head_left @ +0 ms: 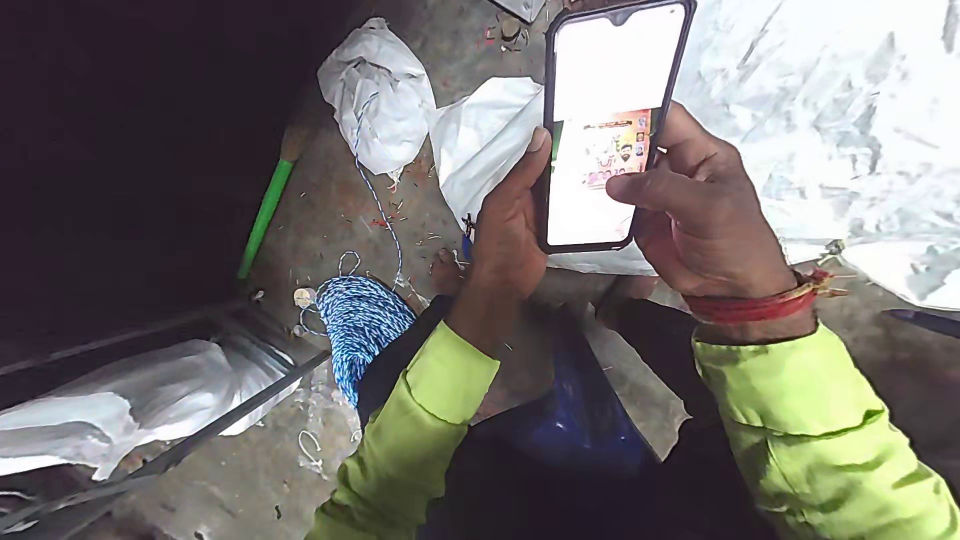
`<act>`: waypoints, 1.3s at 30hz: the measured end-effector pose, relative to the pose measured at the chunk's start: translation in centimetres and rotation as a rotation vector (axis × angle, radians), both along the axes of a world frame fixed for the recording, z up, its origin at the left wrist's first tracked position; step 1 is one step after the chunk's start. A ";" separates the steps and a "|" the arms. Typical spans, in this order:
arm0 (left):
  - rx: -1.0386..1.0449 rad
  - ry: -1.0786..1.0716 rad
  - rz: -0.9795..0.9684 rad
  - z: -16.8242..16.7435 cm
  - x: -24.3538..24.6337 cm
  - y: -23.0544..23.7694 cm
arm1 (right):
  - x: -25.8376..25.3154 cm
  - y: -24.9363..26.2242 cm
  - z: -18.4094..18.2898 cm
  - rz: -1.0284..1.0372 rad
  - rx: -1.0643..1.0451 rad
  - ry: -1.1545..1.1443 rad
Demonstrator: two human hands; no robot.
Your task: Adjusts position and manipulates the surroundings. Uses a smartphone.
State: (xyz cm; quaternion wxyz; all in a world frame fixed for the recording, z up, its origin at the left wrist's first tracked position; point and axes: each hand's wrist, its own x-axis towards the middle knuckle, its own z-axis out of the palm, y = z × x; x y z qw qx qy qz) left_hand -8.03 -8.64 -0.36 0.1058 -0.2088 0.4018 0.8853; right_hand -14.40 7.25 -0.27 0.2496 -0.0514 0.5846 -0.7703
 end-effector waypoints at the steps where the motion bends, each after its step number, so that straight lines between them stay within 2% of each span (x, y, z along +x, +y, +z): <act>1: 0.006 0.000 0.010 0.0 -0.1 0.0 | 0.0 0.0 0.0 -0.001 -0.005 0.001; 8: -0.037 -0.027 -0.028 0.6 0.9 -0.1 | 0.0 0.1 -0.1 0.012 -0.014 0.008; 11: -0.045 -0.021 -0.054 0.8 1.0 -0.2 | 0.0 0.0 -0.1 0.036 0.049 0.047; 13: -0.043 -0.018 -0.050 0.8 1.0 -0.2 | 0.2 -0.2 -0.2 0.056 0.137 0.085; 17: -0.057 -0.040 -0.045 0.9 1.2 -0.3 | 1.2 -0.1 0.1 0.140 0.466 0.228; 23: 0.006 -0.009 -0.002 -0.1 -0.3 -0.1 | 1.8 -0.4 0.1 0.130 0.626 0.283; 26: 0.014 -0.028 0.008 0.0 -0.4 -0.1 | 1.6 -0.4 0.2 0.137 0.572 0.250; 32: -0.014 -0.009 0.009 0.0 0.2 -0.3 | 0.3 -0.1 -0.1 0.178 0.146 0.067; 36: 0.016 -0.018 0.024 -0.2 -0.1 -0.2 | 0.8 0.2 0.8 0.204 0.091 -0.035; 39: -0.007 -0.029 0.021 0.1 -0.3 -0.2 | 1.4 0.9 1.1 0.232 0.094 -0.023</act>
